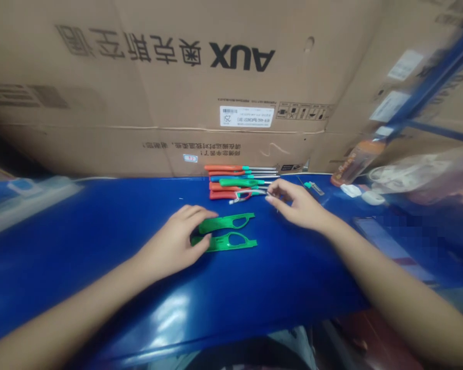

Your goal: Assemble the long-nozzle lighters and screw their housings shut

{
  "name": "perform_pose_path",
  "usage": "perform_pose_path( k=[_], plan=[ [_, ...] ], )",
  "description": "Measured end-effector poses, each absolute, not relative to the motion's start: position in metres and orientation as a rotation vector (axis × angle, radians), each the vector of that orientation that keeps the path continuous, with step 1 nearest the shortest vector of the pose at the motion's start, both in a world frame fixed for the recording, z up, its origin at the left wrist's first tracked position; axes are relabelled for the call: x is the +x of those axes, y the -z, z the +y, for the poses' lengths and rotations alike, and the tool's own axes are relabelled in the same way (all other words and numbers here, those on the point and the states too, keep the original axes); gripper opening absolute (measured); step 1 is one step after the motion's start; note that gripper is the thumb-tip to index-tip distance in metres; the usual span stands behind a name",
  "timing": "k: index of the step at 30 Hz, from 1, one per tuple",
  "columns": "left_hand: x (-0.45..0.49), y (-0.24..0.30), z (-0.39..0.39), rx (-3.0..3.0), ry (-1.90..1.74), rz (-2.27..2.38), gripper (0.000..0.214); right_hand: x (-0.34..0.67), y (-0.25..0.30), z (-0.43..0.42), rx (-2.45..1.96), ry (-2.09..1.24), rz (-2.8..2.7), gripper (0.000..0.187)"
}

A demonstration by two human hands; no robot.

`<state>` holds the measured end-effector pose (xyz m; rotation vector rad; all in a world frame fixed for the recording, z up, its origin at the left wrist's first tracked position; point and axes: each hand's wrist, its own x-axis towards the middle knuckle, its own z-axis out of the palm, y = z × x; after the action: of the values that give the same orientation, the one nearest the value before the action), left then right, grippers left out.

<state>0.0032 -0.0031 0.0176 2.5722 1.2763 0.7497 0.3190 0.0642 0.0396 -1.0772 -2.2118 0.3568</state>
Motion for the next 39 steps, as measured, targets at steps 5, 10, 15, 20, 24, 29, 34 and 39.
perform_pose_path(
  k=[5,10,15,20,24,29,34,39],
  plan=[
    [0.011,-0.022,-0.016,2.451,-1.064,1.288,0.048,0.295,-0.03,0.041,-0.926,-0.653,-2.26,0.015],
    [0.015,-0.015,-0.019,2.556,-1.012,1.19,0.04,0.292,-0.023,0.034,-0.94,-0.879,-2.266,0.017],
    [0.014,-0.011,-0.016,2.597,-1.025,1.108,0.022,0.296,-0.023,0.037,-0.947,-0.93,-2.296,0.02],
    [0.014,-0.009,-0.015,2.609,-1.043,1.103,0.016,0.3,-0.022,0.039,-0.955,-0.867,-2.404,0.023],
    [0.015,-0.009,-0.016,2.609,-0.955,1.09,0.021,0.301,-0.022,0.041,-0.979,-0.861,-2.434,0.026],
    [0.014,-0.008,-0.016,2.604,-0.9,1.074,0.026,0.3,-0.025,0.042,-0.95,-0.896,-2.457,0.027],
    [0.014,-0.007,-0.015,2.64,-0.928,1.031,0.026,0.3,-0.023,0.042,-0.93,-0.955,-2.503,0.03],
    [0.014,-0.006,-0.013,2.612,-0.98,1.061,0.017,0.299,-0.021,0.042,-0.823,-0.992,-2.566,0.028]
  ],
)
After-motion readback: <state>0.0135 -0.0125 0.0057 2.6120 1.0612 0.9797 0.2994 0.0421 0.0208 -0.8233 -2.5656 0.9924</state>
